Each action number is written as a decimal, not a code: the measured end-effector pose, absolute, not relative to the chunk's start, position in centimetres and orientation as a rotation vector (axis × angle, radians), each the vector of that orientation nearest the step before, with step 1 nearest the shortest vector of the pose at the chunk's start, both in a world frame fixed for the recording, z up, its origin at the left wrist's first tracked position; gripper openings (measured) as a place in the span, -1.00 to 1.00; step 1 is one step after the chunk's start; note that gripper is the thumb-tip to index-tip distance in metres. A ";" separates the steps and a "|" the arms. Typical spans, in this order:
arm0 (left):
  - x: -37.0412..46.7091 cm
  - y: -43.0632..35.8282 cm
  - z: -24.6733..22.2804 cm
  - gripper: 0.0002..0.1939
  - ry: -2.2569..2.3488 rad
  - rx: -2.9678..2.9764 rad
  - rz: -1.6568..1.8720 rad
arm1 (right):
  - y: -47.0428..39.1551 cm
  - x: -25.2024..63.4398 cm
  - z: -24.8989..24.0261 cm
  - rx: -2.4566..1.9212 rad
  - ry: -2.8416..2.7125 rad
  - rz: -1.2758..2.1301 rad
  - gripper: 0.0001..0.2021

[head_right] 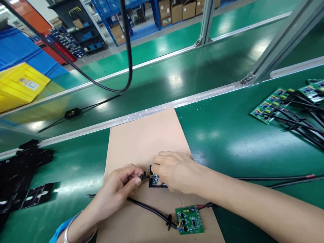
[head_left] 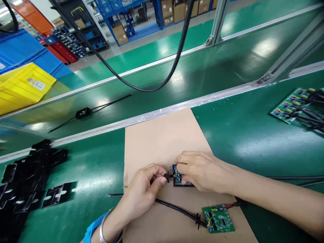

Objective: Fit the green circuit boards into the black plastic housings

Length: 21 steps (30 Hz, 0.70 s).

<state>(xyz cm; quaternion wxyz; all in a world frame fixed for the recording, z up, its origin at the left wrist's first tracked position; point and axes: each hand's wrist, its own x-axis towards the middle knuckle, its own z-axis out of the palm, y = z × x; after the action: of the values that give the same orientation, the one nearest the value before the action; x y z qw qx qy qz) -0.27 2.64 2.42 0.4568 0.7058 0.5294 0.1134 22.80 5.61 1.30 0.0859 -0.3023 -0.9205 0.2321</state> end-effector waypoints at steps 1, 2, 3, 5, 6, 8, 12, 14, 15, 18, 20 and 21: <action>-0.4 2.8 2.3 -0.86 1.286 1.681 0.269 | 5.7 22.8 1.3 -0.891 -2.748 0.692 -0.92; -0.5 3.0 2.3 -0.85 1.273 1.649 0.254 | 5.8 22.7 1.2 -0.878 -2.752 0.685 -0.93; -0.4 3.3 2.5 -0.85 1.275 1.654 0.233 | 5.8 22.7 1.2 -0.867 -2.755 0.675 -0.94; -0.1 3.7 3.1 -0.88 1.312 1.765 0.180 | 5.9 22.6 1.1 -0.851 -2.747 0.656 -0.95; 0.3 3.8 3.5 -0.90 1.329 1.840 0.154 | 5.9 22.6 1.1 -0.852 -2.739 0.650 -0.95; 1.0 3.8 4.1 -0.91 1.334 1.951 0.129 | 5.8 22.6 1.0 -0.860 -2.717 0.642 -0.95; 1.8 3.1 3.6 -0.88 1.341 2.066 0.218 | 5.4 22.7 0.7 -0.879 -2.666 0.633 -0.95; 1.6 2.7 2.9 -0.87 1.361 2.158 0.312 | 5.2 22.8 0.6 -0.867 -2.659 0.606 -0.95; 1.4 2.5 2.6 -0.86 1.360 2.208 0.354 | 5.2 22.8 0.5 -0.857 -2.664 0.576 -0.95; 1.0 2.2 1.8 -0.82 1.338 2.390 0.405 | 5.1 23.0 0.2 -0.822 -2.678 0.446 -0.93; 0.9 1.9 1.6 -0.77 1.339 2.561 0.378 | 5.0 23.2 0.1 -0.817 -2.692 0.374 -0.91; 1.0 1.7 1.5 -0.73 1.339 2.652 0.352 | 4.9 23.3 0.2 -0.819 -2.703 0.349 -0.89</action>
<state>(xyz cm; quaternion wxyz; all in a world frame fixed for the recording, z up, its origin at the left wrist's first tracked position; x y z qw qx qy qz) 1.01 1.70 1.52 0.0749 0.8839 0.4465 0.1173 23.29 4.91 0.15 0.1475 -0.2847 -0.9394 0.1212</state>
